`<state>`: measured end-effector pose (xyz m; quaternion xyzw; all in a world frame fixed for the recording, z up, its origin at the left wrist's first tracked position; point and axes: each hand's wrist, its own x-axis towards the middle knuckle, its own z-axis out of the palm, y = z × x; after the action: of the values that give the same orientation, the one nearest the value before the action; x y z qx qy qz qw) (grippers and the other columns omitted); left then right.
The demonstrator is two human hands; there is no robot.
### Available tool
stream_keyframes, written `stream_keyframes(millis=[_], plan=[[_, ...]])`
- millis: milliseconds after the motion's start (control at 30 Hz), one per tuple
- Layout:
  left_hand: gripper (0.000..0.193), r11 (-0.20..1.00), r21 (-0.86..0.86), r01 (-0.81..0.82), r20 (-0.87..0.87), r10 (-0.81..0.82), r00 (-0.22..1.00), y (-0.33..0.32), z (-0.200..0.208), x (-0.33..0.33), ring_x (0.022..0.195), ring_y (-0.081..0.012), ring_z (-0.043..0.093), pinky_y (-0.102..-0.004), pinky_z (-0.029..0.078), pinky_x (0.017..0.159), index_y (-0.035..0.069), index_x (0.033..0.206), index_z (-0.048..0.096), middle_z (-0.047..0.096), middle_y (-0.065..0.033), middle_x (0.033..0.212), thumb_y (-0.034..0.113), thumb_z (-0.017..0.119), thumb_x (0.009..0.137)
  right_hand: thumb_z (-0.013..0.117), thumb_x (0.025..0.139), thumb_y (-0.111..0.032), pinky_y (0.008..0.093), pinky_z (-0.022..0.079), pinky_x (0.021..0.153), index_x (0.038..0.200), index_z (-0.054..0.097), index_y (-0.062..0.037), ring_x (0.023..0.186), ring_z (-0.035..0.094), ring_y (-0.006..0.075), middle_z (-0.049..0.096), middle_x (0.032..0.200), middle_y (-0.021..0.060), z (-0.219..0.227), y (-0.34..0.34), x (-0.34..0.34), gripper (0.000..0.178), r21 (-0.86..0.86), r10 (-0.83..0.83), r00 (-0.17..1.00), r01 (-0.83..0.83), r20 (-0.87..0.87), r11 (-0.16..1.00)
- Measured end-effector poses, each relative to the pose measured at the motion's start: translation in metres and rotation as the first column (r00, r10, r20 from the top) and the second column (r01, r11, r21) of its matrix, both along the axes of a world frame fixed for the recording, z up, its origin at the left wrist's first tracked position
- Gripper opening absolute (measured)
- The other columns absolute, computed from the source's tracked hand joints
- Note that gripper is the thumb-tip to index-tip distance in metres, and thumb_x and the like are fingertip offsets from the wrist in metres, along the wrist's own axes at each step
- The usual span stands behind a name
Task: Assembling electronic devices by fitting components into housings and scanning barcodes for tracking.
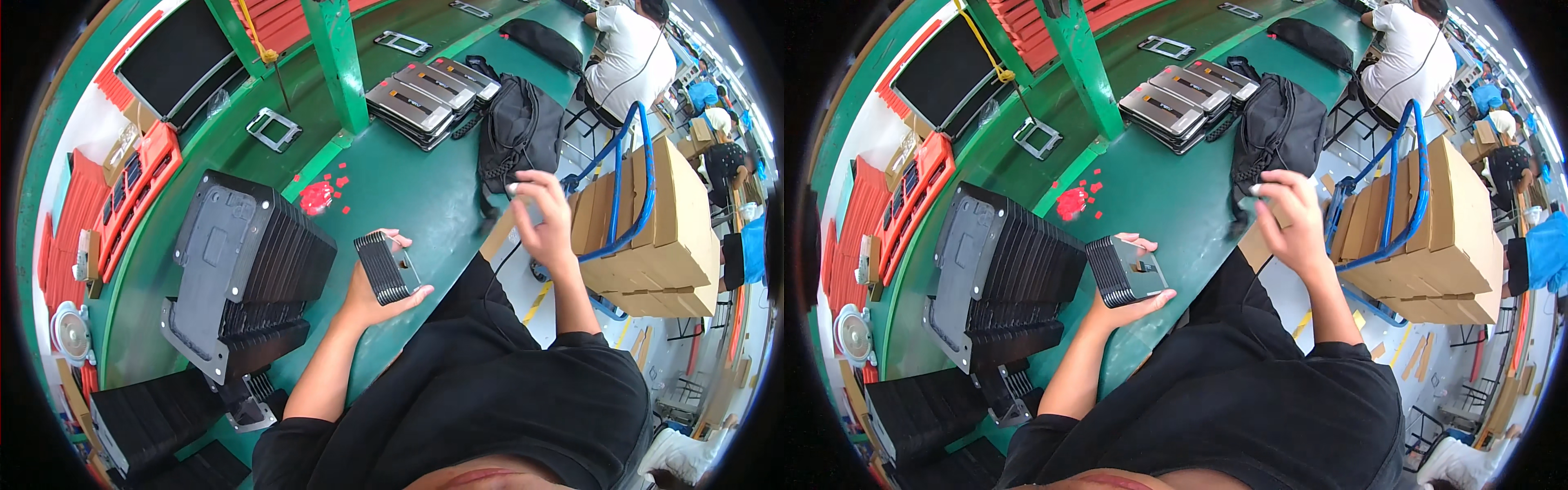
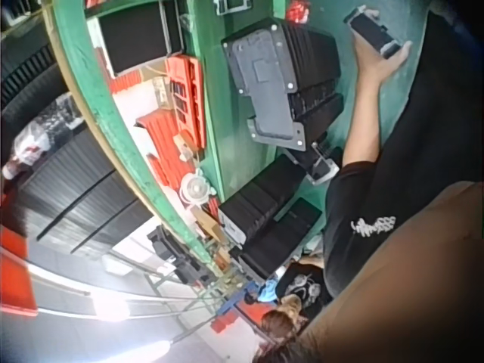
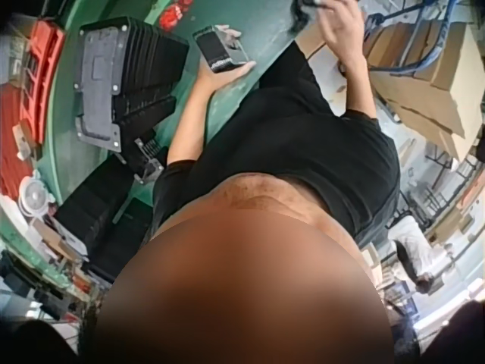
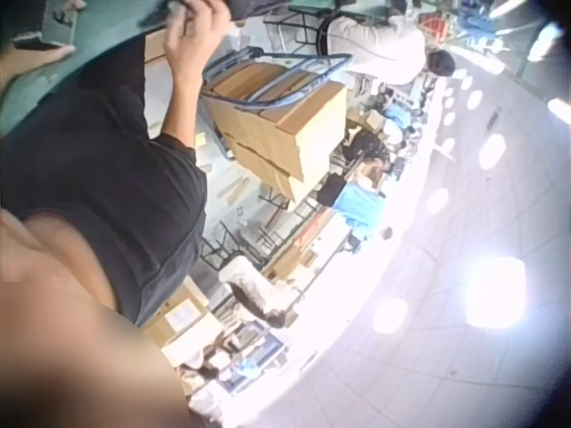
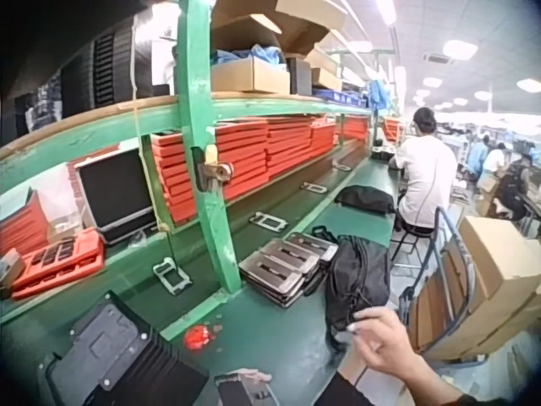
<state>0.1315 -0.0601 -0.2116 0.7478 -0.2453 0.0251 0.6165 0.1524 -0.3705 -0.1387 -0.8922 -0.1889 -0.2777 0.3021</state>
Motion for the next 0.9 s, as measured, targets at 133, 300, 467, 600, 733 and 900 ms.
stream_keyframes(millis=[133,300,467,600,733,900], plan=[[0.091,0.999,0.023,-0.022,0.018,0.022,1.0,0.001,0.004,-0.002,0.121,-0.0257,0.059,-0.046,0.051,0.102,0.004,0.136,0.042,0.057,-0.0131,0.124,0.02,0.097,0.065,0.082,0.082,-0.019,0.0396,0.049,0.096,0.119,0.066,-0.0043,0.112,0.063,0.0272,0.066,0.119,0.0127,0.004,0.004,-0.003,0.042,0.291,0.236,0.965,-0.194,-0.118,0.937],[0.09,0.995,0.1,0.029,-0.066,-0.022,0.998,0.007,0.007,-0.001,0.119,-0.03,0.063,-0.0443,0.052,0.103,0.003,0.135,0.048,0.058,-0.0155,0.13,0.027,0.097,0.064,0.089,0.074,-0.03,0.0411,0.049,0.097,0.156,0.034,-0.0062,0.114,0.059,0.0313,0.058,0.138,0.0158,0.017,0.091,-0.008,0.102,0.153,0.626,0.768,-0.608,-0.136,0.779],[0.097,0.995,-0.065,0.081,-0.169,-0.091,0.981,0.005,-0.01,-0.001,0.129,-0.0337,0.057,-0.0443,0.046,0.109,0.002,0.139,0.049,0.055,-0.0186,0.139,0.034,0.096,0.061,0.09,0.071,-0.032,0.0402,0.049,0.096,0.16,0.027,-0.007,0.111,0.059,0.0286,0.055,0.142,0.0167,0.006,0.149,-0.011,0.111,0.282,0.628,0.699,-0.561,-0.341,0.778],[0.102,0.999,0.037,-0.01,0.028,0.009,1.0,0.011,0.001,0.013,0.136,-0.0346,0.052,-0.044,0.042,0.113,0.001,0.148,0.043,0.05,-0.0206,0.147,0.033,0.095,0.066,0.09,0.07,-0.032,0.04,0.051,0.089,0.158,0.028,-0.005,0.098,0.062,0.0269,0.063,0.127,0.0159,0.019,0.154,0.029,0.111,0.338,0.594,0.657,-0.488,-0.464,0.804],[0.098,0.951,-0.231,-0.204,-0.044,0.199,0.979,-0.002,-0.012,0.006,0.134,-0.0319,0.052,-0.044,0.041,0.114,0.002,0.156,0.032,0.048,-0.0199,0.149,0.021,0.088,0.078,0.09,0.068,-0.034,0.0449,0.055,0.08,0.152,0.035,-0.0018,0.085,0.068,0.036,0.07,0.104,0.016,0.027,0.177,0.094,0.105,0.112,0.363,0.755,-0.364,-0.547,0.925],[0.085,0.9,-0.373,-0.227,-0.209,0.157,0.965,-0.006,-0.008,0.007,0.132,-0.0309,0.055,-0.0442,0.043,0.113,0.002,0.159,0.028,0.048,-0.0221,0.147,0.012,0.078,0.091,0.086,0.071,-0.031,0.0484,0.057,0.082,0.145,0.044,0.0001,0.092,0.07,0.0417,0.069,0.108,0.0201,-0.023,0.183,0.154,0.091,-0.449,-0.106,0.884,-0.125,-0.455,0.885]])
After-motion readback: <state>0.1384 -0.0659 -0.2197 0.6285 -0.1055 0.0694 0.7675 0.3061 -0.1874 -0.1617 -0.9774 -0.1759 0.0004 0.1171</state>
